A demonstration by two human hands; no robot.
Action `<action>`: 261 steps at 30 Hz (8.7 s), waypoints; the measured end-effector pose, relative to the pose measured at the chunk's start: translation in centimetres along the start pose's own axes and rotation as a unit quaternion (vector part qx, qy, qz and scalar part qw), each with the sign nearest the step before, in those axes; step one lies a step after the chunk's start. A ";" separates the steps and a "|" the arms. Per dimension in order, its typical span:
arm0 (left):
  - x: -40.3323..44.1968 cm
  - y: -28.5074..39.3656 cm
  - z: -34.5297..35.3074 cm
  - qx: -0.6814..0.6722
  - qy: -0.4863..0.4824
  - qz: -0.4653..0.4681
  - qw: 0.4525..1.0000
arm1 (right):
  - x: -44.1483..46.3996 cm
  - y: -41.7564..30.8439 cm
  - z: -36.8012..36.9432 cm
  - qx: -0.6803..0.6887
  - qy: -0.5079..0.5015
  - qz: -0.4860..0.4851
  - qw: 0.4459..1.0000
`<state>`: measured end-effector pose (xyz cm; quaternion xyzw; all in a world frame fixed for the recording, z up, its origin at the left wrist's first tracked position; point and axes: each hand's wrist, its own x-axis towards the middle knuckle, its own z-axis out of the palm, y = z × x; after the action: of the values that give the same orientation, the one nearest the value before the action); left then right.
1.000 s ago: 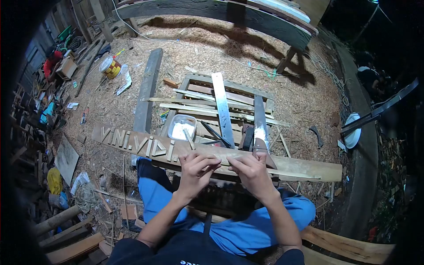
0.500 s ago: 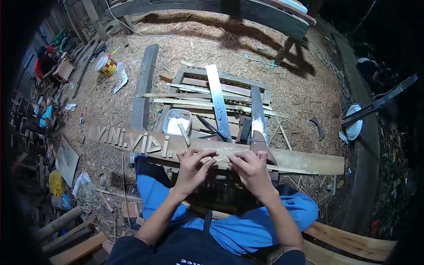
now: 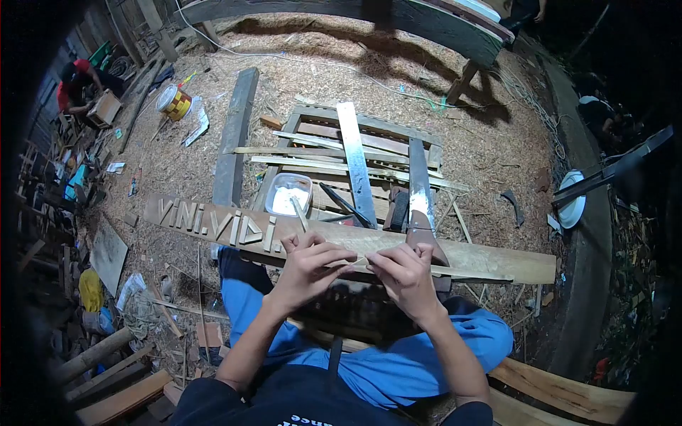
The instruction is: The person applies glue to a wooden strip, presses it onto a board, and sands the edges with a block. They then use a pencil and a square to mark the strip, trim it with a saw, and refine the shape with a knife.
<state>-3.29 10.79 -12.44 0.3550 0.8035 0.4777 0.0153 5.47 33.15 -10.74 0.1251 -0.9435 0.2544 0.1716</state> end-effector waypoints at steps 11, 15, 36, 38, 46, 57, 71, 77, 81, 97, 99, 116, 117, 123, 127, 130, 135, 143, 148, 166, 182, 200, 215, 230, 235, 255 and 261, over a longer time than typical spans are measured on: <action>0.2 1.4 -0.1 0.192 -0.010 0.090 0.977 | 0.1 -0.5 0.6 -0.039 0.027 -0.024 0.999; 0.0 0.1 0.8 0.197 0.008 0.104 0.975 | 0.2 -0.5 0.6 -0.044 0.031 -0.022 0.998; 0.4 -0.8 0.1 0.196 0.011 0.088 0.977 | 0.3 0.7 0.6 -0.014 0.049 0.011 0.999; 0.3 -0.6 0.2 0.199 0.009 0.089 0.976 | 0.3 0.7 0.5 -0.018 0.048 0.007 0.999; 0.0 -1.0 0.3 0.218 0.009 0.106 0.970 | 0.2 0.5 0.8 -0.076 0.045 -0.021 0.996; 0.0 -0.8 0.4 0.214 0.014 0.096 0.972 | 0.4 0.8 0.9 -0.085 0.044 -0.029 0.995; -0.2 -0.7 0.3 0.209 0.006 0.089 0.974 | 1.1 0.1 -0.5 0.002 0.002 0.032 0.999; -0.3 -0.2 0.2 0.234 0.027 0.116 0.965 | 1.9 0.0 -0.4 0.068 -0.011 0.047 0.997; -0.4 -0.1 0.2 0.246 0.037 0.127 0.960 | 2.5 -0.2 -0.6 0.098 -0.035 0.055 0.993; -0.3 1.4 -0.5 0.092 0.105 0.012 0.990 | 3.4 -0.8 -2.6 0.162 -0.044 0.074 0.983; -0.3 2.0 -0.4 0.091 0.119 0.001 0.989 | 3.6 -1.0 -2.8 0.146 -0.029 0.048 0.988; 0.2 2.1 -0.1 -0.062 0.119 -0.004 0.991 | 3.6 -0.9 -4.7 0.156 -0.033 0.023 0.987; 0.5 2.0 -0.3 -0.061 0.120 -0.004 0.991 | 3.5 -0.6 -4.7 0.163 -0.038 0.027 0.986; 1.5 2.1 -1.1 0.016 0.138 0.072 0.988 | 3.7 -0.8 -5.3 0.203 -0.065 0.075 0.974; 1.8 2.0 -1.5 0.090 0.120 0.157 0.976 | 3.7 -0.6 -5.1 0.213 -0.067 0.067 0.973; 1.8 1.9 -1.4 0.102 0.125 0.159 0.974 | 3.6 -0.7 -5.0 0.214 -0.070 0.077 0.971; 1.7 1.9 -1.3 0.107 0.122 0.149 0.975 | 3.7 -1.0 -5.1 0.215 -0.070 0.090 0.970; 1.9 1.6 -1.6 0.093 0.097 0.123 0.983 | 3.7 -1.3 -5.3 0.211 -0.088 0.103 0.968; 1.6 1.3 -2.0 0.143 0.106 0.171 0.969 | 3.8 -1.2 -5.0 0.243 -0.085 0.103 0.961; 1.2 1.0 -1.2 0.071 0.087 0.124 0.986 | 4.0 -0.6 -4.4 0.216 -0.091 0.094 0.968; 1.3 -0.1 -1.0 0.164 0.079 0.221 0.958 | 3.6 -0.6 -3.6 0.287 -0.120 0.138 0.940; 1.5 0.3 -1.2 0.133 0.093 0.183 0.970 | 3.9 -0.7 -3.3 0.100 -0.023 -0.012 0.995; 1.5 1.9 -1.5 0.097 0.110 0.160 0.976 | 3.5 -1.0 -3.2 0.083 0.008 -0.052 0.995; 0.9 2.0 -1.2 0.109 0.133 0.156 0.973 | 3.3 -1.1 -2.8 0.040 0.044 -0.097 0.994; 0.6 1.8 -0.8 0.117 0.144 0.147 0.972 | 3.5 -1.3 -3.0 0.016 0.052 -0.111 0.992; 1.4 2.5 -2.1 0.120 0.107 0.167 0.973 | 3.6 -1.4 -3.0 -0.021 0.069 -0.126 0.989; 1.0 1.9 -1.3 0.063 0.117 0.143 0.981 | 3.5 -1.5 -2.9 -0.024 0.076 -0.129 0.988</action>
<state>-3.47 10.91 -9.97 0.4085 0.7691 0.4612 -0.1699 3.49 32.90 -6.40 0.2223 -0.9095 0.2161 0.2771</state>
